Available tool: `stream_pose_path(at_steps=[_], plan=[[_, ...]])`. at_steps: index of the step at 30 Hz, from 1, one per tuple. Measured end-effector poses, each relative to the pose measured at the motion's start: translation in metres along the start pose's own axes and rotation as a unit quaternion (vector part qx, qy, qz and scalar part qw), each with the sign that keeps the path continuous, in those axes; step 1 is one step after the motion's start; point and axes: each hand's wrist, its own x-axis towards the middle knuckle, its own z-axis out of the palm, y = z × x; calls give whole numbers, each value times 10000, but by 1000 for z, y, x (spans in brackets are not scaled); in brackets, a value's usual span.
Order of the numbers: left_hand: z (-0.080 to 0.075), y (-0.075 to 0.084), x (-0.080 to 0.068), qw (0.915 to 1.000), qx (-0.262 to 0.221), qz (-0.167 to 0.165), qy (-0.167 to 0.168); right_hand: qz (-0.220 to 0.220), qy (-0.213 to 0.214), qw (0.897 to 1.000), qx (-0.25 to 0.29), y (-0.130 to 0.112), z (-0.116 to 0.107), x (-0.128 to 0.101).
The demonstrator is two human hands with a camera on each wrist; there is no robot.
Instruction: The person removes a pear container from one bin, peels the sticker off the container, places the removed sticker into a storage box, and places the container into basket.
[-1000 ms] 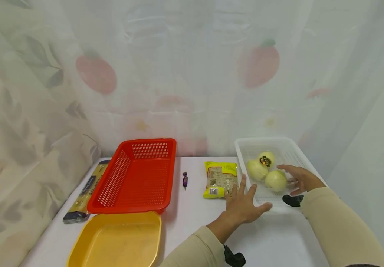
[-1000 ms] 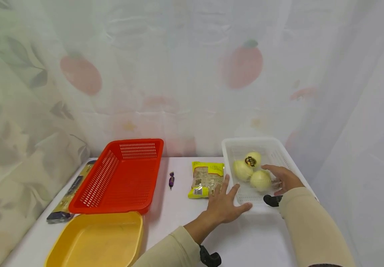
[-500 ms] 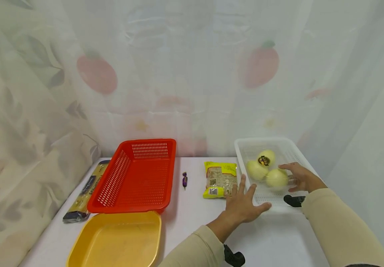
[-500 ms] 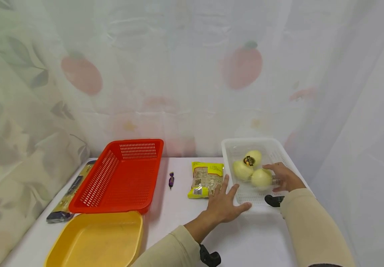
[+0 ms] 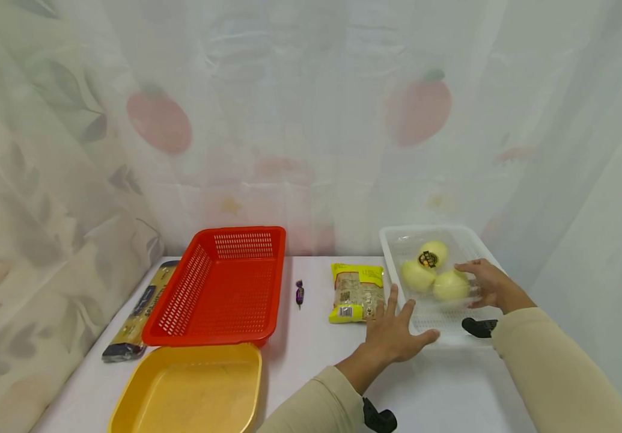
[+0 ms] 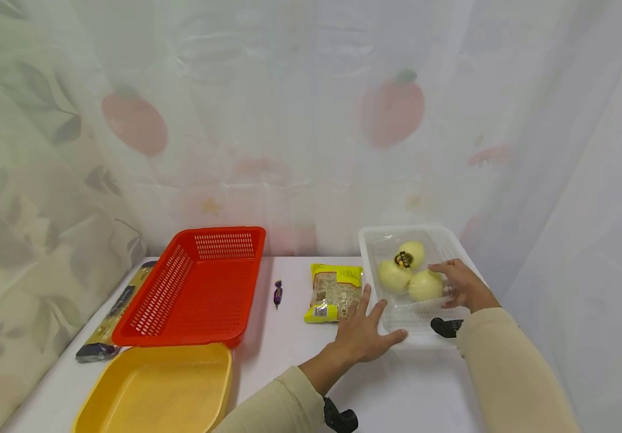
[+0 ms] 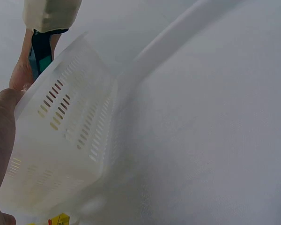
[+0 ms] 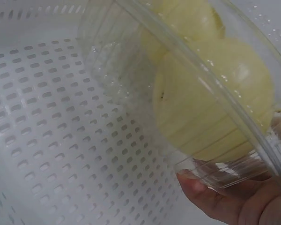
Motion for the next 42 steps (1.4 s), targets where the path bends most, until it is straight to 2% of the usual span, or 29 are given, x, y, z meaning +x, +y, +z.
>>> stream_pose_path(at_steps=[8, 18, 22, 31, 42], plan=[[2, -1, 2, 10000, 73, 40, 11, -27, 131, 9989, 451, -11, -3, -11], [2, -3, 1, 10000, 51, -7, -69, -123, 192, 9987, 466, -16, -6, -22], [3, -2, 1, 9999, 91, 18, -62, -99, 167, 9978, 637, -17, -10, -28], [3, -3, 2, 10000, 44, 51, -68, 117, 53, 9913, 1310, -21, -12, -39], [2, -3, 2, 10000, 9, 74, -66, 269, -36, 9828, 1827, -31, -6, -59]])
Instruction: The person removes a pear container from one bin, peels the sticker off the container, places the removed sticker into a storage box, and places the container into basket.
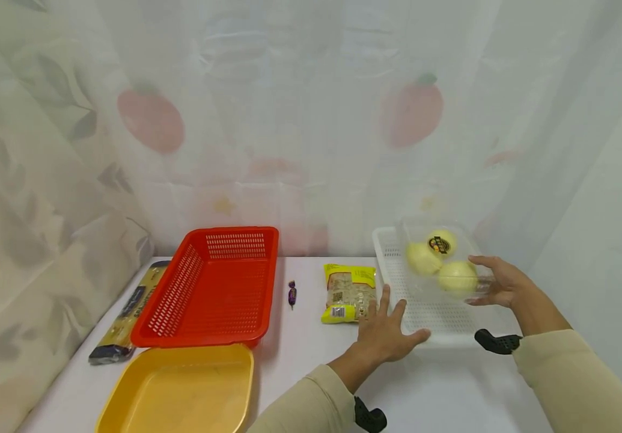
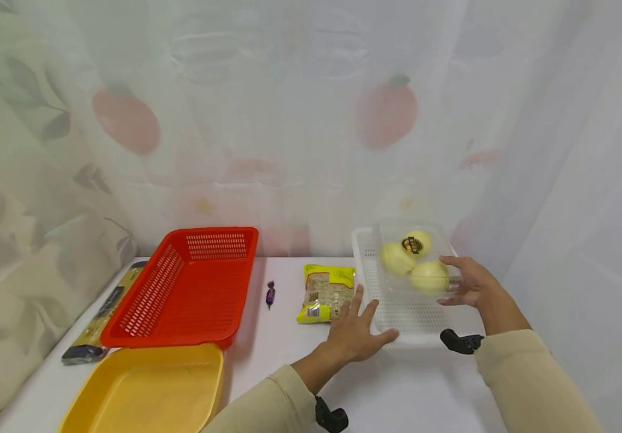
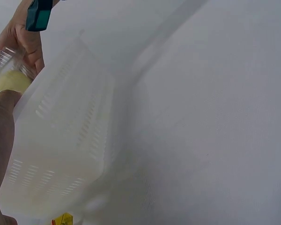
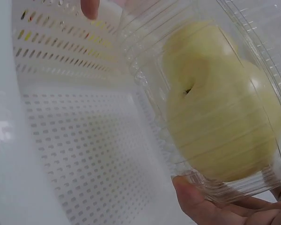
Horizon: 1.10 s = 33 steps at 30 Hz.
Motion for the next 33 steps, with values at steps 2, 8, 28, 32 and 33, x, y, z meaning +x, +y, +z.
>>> stream_pose_path(at_steps=[2, 8, 28, 32, 33], plan=[[0, 0, 0, 10000, -28, 3, -5, -2, -46, 10000, 14, -2, 2, -5], [-4, 0, 0, 10000, 21, 22, -51, -38, -177, 9998, -30, -7, 10, -16], [-93, 9, 18, 8131, -5771, -542, -533, -400, -575, 9975, 35, -8, 37, -44], [-102, 13, 18, 7771, -6207, -908, -506, -441, -628, 9970, 127, -3, 43, -49], [-104, 13, 18, 7733, -6245, -969, -502, -475, -657, 9967, 99, -3, 44, -50]])
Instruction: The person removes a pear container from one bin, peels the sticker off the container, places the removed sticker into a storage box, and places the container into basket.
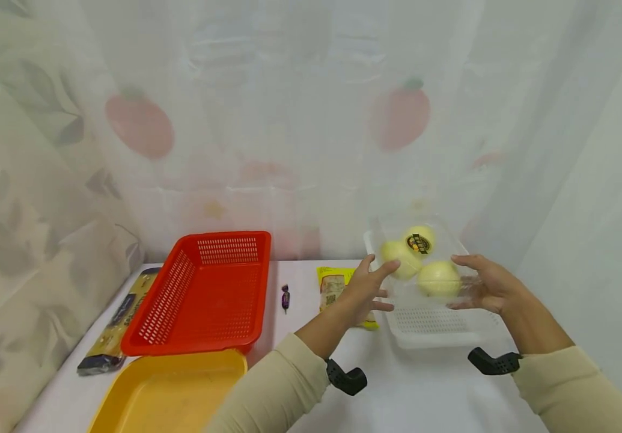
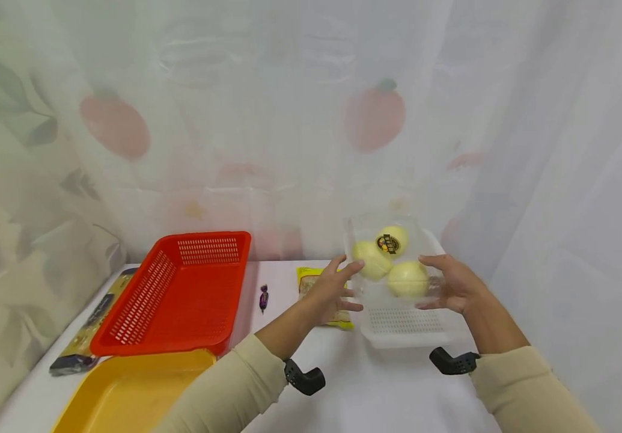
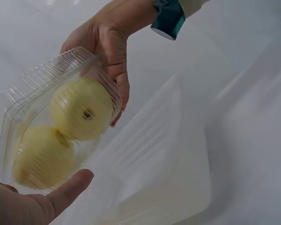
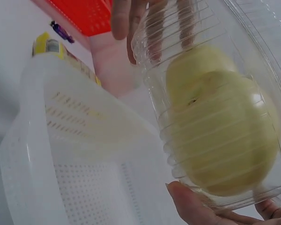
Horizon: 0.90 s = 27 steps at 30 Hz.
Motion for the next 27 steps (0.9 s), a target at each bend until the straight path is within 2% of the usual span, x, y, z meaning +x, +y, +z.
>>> stream_pose_path(at_steps=[5, 16, 22, 27], plan=[[-4, 10, -9, 9998, -148, -119, 65, -257, -67, 9995, -186, 0, 14, -7], [-17, 30, -37, 9998, -93, -61, -186, -517, -293, 9971, -478, 1, 37, -23], [-30, 34, -52, 9996, -111, -17, -262, -568, -579, 9934, -814, 3, 49, -34], [-41, 36, -65, 9990, -65, 97, -434, -662, -639, 9896, -1111, 9, 59, -39]])
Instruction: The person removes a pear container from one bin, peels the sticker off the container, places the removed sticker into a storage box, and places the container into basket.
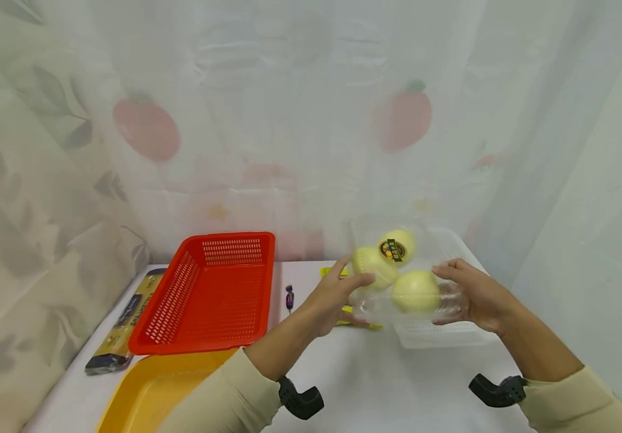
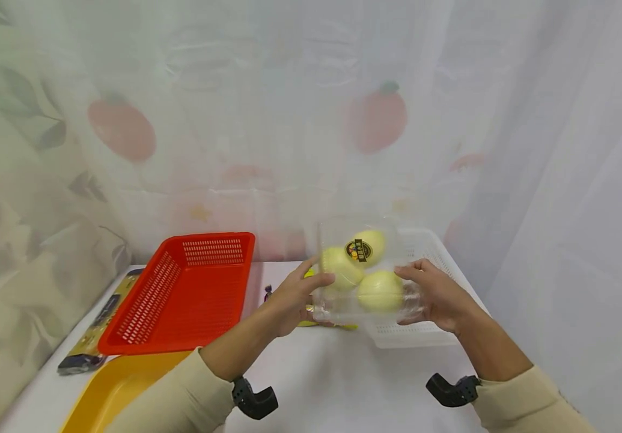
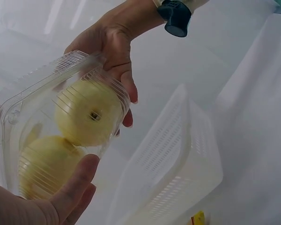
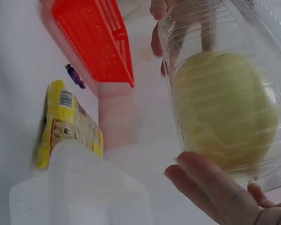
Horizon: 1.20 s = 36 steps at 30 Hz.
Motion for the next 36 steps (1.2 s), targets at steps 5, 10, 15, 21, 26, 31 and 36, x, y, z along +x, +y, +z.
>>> stream_pose_path(at_steps=[5, 10, 15, 21, 26, 31, 36], plan=[[-7, 1, -14, 9999, 92, 78, -23, -133, -20, 9996, -251, 4, 10, -2], [-15, -1, -27, 9998, 129, 120, -65, -167, -76, 9986, -492, 8, 20, -5], [-24, -4, -41, 9998, 206, 71, 31, -133, -313, 9979, -556, 12, 30, -10], [-30, -6, -54, 9991, 408, 12, 139, -109, -382, 9971, -642, 17, 39, -15], [-35, -9, -67, 9985, 459, -74, 301, -30, -495, 9970, -599, 26, 46, -17], [-43, -17, -79, 9982, 418, -74, 431, -37, -705, 9958, -590, 37, 53, -17], [-51, -27, -87, 9978, 382, -49, 540, -19, -792, 9948, -647, 47, 61, -16]])
